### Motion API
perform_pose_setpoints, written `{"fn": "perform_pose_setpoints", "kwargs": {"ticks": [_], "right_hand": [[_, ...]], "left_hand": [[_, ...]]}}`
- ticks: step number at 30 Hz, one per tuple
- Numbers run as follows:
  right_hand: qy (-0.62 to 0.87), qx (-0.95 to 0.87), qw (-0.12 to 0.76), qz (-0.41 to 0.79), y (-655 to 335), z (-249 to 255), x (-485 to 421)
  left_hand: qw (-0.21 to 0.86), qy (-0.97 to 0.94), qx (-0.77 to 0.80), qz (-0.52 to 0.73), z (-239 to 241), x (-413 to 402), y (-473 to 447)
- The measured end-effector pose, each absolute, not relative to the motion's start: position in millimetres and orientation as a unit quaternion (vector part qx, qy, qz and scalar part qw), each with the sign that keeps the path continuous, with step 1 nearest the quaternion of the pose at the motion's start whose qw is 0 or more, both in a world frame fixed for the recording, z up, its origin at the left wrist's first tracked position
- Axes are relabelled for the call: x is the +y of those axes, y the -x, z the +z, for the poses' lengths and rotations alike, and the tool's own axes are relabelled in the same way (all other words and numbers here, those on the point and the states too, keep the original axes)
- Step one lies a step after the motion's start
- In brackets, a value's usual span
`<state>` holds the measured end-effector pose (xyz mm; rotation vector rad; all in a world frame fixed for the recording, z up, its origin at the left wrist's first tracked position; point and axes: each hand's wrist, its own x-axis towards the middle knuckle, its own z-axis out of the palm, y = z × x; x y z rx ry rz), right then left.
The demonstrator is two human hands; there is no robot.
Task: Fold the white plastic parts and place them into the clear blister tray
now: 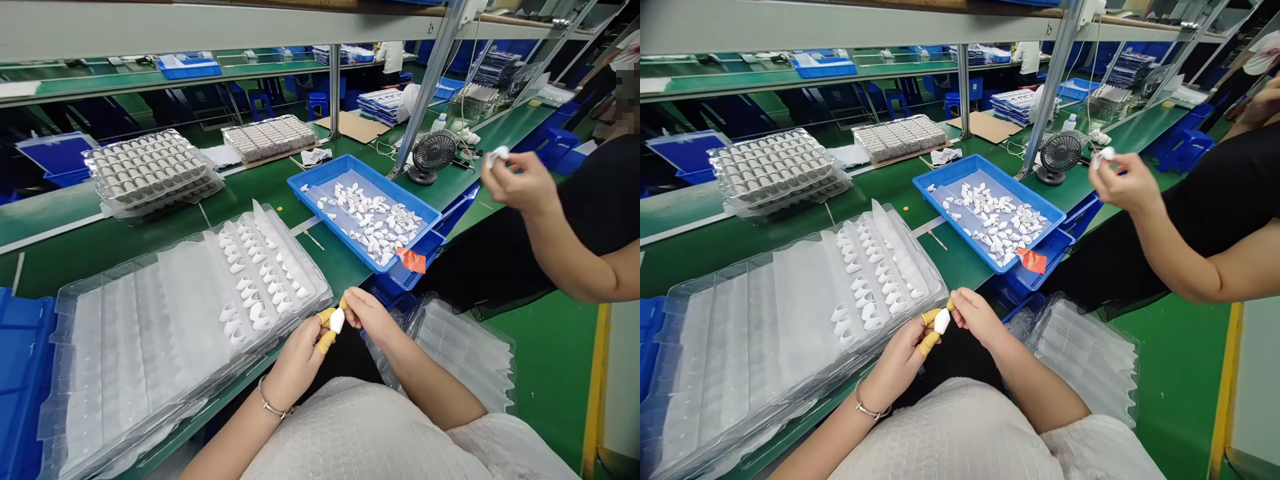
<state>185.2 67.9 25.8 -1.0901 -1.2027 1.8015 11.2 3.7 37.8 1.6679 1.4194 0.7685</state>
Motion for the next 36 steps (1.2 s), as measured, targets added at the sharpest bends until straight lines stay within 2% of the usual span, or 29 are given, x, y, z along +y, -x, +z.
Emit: {"fn": "perform_pose_setpoints", "kwargs": {"ticks": [6,9,16,19,26,30,36], "right_hand": [[0.397,-0.523,0.293,0.695,-186,26,64],[0.388,-0.524,0.293,0.699,-186,25,63],[0.366,-0.523,0.311,0.704,-183,16,61],[0.374,-0.492,0.367,0.695,-190,14,62],[0.345,-0.32,0.583,0.663,-226,33,65],[0.3,-0.23,0.631,0.677,-232,45,70],[0.282,-0.14,0.651,0.69,-231,54,80]], "left_hand": [[0.376,-0.656,0.581,0.303,38,4,-10],[0.379,-0.653,0.58,0.307,39,4,-10],[0.513,-0.575,0.523,0.364,32,14,-14],[0.525,-0.542,0.539,0.375,29,18,-14],[0.54,-0.497,0.567,0.374,43,18,-21],[0.546,-0.501,0.56,0.371,42,19,-24],[0.553,-0.493,0.564,0.365,40,16,-24]]}}
